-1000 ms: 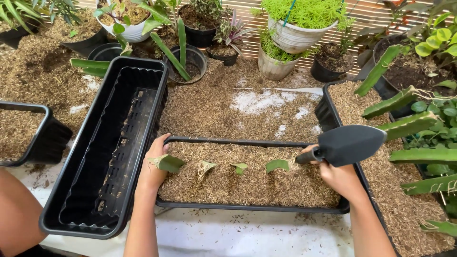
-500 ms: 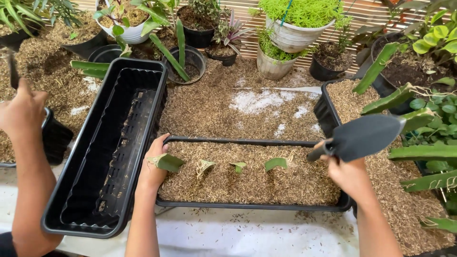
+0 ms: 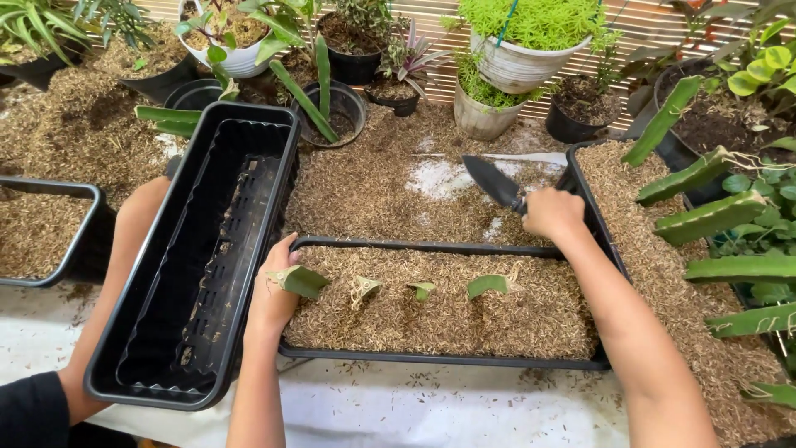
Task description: The person places several green plant cuttings into a rectangular black tray filled with a brown fibrous medium. Using a small black hand trowel, they scoop the medium to cover the base of each cutting, then pat the material down with their hands to secure the plants in place.
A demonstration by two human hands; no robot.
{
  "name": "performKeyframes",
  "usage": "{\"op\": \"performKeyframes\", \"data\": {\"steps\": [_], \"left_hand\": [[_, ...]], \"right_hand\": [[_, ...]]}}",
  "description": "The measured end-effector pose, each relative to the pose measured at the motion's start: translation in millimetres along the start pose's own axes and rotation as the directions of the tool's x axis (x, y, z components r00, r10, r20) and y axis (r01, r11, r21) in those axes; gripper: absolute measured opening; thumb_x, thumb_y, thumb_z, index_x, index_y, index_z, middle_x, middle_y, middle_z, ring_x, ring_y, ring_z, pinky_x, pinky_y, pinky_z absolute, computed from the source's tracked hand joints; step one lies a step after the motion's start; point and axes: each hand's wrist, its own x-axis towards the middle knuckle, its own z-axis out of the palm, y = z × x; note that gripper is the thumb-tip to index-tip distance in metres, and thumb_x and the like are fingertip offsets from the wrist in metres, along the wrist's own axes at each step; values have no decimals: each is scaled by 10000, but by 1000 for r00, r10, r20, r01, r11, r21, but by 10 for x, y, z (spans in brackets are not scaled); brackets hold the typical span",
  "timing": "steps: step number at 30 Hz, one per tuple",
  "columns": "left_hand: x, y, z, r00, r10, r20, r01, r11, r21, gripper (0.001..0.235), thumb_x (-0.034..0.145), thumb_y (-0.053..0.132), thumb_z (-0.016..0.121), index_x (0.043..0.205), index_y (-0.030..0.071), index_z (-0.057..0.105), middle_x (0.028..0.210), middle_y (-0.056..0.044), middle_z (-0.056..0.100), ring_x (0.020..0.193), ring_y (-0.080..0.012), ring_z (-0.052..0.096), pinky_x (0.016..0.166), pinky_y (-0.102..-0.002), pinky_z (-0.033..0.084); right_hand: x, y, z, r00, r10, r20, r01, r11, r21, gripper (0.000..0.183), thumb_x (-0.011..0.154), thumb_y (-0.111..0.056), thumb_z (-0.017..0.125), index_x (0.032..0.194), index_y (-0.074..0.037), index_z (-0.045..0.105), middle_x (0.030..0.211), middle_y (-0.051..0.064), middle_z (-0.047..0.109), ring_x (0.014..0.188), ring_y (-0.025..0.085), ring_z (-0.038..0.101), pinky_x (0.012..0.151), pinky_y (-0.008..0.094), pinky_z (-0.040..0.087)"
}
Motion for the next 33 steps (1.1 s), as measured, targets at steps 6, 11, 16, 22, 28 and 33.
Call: {"op": "performKeyframes", "data": {"steps": [6,11,16,22,28,33], "left_hand": [[-250,415,-218,979,-203,24,203,979,-6,426,1079,174,427,1478,38,493,1354,-251,613,1237,-465,594,1032,-571,495],[-663,386,-138,971,-238,5,235,964,122,400,996,70,461,1355,-105,489,1465,-261,509,1332,-392,522,1096,-510,457],[-1214,511,63,987,-127,-103,163,816,555,797,1031,528,355,1535,-90,359,1558,-265,440,1481,-381,391,1157,-446,397],[-1712,799,519,990,25,141,-131,557,820,1025,942,800,87,1565,-7,200,1613,-251,274,1523,-370,240,1255,-469,202],[-1590,1598,815,834,303,462,-511,740,437,892,1021,782,331,1511,38,376,1574,-199,381,1451,-337,334,1180,-469,255],[-1351,2029,1303,547,653,523,-803,586,109,806,1032,582,334,1545,-40,343,1633,-244,310,1531,-355,267,1229,-446,221]], "right_hand": [[-318,-181,-138,991,23,131,-51,976,210,329,903,-315,630,1116,-140,809,1108,200,761,1079,418,715,896,581,553],[-1404,-373,-1066,999,-37,-29,44,949,312,399,960,-2,454,1284,-94,670,955,161,765,550,217,680,427,299,560],[-2223,-580,-907,981,-140,-134,180,912,367,521,838,160,511,1263,-106,653,1219,124,712,1084,238,716,836,353,685],[-2368,-369,-138,821,-519,-240,571,747,339,418,1026,-249,451,1436,-199,518,1573,74,372,1465,317,274,1219,542,151],[-2440,-80,-305,898,-377,-229,429,864,261,750,838,165,434,1477,-225,451,1587,12,373,1480,269,301,1229,500,222],[-2310,84,-178,956,-263,-130,293,872,393,849,815,177,475,1543,-238,334,1607,-21,336,1508,218,240,1263,439,125]]}}
